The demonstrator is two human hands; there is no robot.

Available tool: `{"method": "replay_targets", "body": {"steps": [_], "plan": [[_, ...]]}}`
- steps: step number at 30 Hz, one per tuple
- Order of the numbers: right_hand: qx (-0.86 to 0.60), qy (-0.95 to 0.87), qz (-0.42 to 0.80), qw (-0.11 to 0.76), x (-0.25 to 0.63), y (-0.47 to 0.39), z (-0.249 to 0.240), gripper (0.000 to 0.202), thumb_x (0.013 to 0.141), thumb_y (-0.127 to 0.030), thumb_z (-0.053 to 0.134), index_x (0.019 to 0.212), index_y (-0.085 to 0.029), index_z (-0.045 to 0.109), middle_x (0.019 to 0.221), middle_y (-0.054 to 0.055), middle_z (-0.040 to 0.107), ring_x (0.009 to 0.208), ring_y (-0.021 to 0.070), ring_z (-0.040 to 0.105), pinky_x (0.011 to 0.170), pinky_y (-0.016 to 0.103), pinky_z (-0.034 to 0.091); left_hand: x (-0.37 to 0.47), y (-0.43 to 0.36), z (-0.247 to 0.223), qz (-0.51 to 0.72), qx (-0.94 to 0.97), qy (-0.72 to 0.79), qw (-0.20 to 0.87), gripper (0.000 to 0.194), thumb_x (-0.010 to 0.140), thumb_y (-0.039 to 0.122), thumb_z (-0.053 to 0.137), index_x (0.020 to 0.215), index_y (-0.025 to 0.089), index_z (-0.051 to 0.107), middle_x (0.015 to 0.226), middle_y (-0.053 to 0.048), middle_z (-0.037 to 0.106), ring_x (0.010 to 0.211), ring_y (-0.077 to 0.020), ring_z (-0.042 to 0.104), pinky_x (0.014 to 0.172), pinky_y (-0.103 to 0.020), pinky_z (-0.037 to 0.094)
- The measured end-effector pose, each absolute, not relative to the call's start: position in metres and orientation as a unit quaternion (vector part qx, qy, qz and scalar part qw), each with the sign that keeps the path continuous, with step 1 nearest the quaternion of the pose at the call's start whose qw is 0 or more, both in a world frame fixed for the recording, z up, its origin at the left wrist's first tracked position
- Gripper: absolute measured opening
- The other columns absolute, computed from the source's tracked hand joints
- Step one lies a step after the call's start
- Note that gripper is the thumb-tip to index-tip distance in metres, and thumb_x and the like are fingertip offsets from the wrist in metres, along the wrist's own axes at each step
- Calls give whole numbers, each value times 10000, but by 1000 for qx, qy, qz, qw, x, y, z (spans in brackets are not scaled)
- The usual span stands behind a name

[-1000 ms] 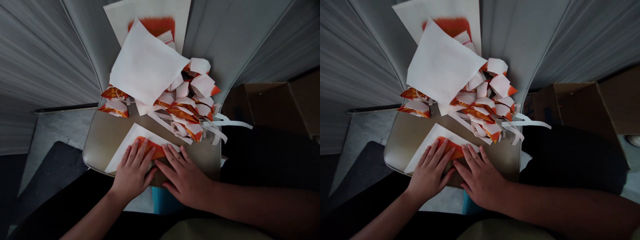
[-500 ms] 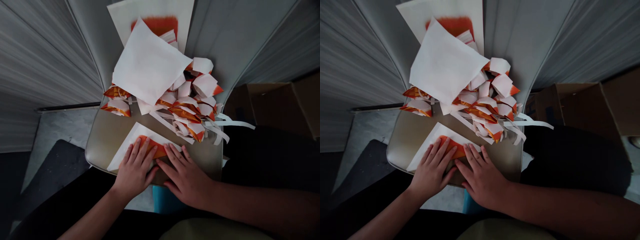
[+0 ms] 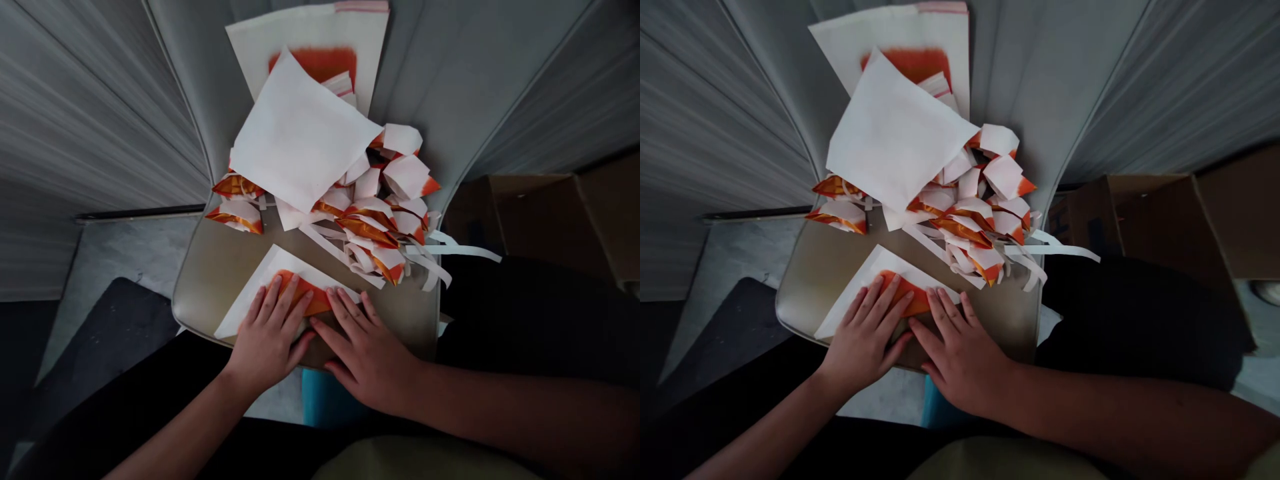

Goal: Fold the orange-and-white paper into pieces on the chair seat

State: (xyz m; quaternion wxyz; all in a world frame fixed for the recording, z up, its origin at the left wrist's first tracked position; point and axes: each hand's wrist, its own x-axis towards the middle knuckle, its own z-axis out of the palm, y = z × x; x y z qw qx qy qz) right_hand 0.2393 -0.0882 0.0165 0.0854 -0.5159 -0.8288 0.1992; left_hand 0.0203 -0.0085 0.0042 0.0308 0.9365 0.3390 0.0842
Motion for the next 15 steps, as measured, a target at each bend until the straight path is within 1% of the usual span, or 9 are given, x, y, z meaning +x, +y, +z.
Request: {"method": "replay_targets", "body": {"steps": [5,12,15], "plan": [[-517,-828,199,84,240,-89,15,652,986,-395,597,1572,-170,421,1676,334,177,1575,454,172,1170,753,263,21,-7,5,83,941,328,8,536,1007,432,502,1465,161,568,1602,-176,460,1492,-406,418,1177,-549,388],[-516,-829,197,87,239,-88,12,669,987,-437,586,1576,-174,409,1680,330,181,1585,434,136,1197,733,218,21,-6,3,81,939,333,0,528,1008,443,479,1439,165,606,1591,-167,479,1480,-401,440,1174,-544,397],[-519,-828,195,83,239,-88,12,678,987,-448,585,1582,-181,401,1681,325,188,1587,432,133,1201,737,196,21,-6,1,80,939,334,3,538,1007,449,479,1449,167,599,1601,-168,465,1492,-399,421,1178,-548,393]]}}
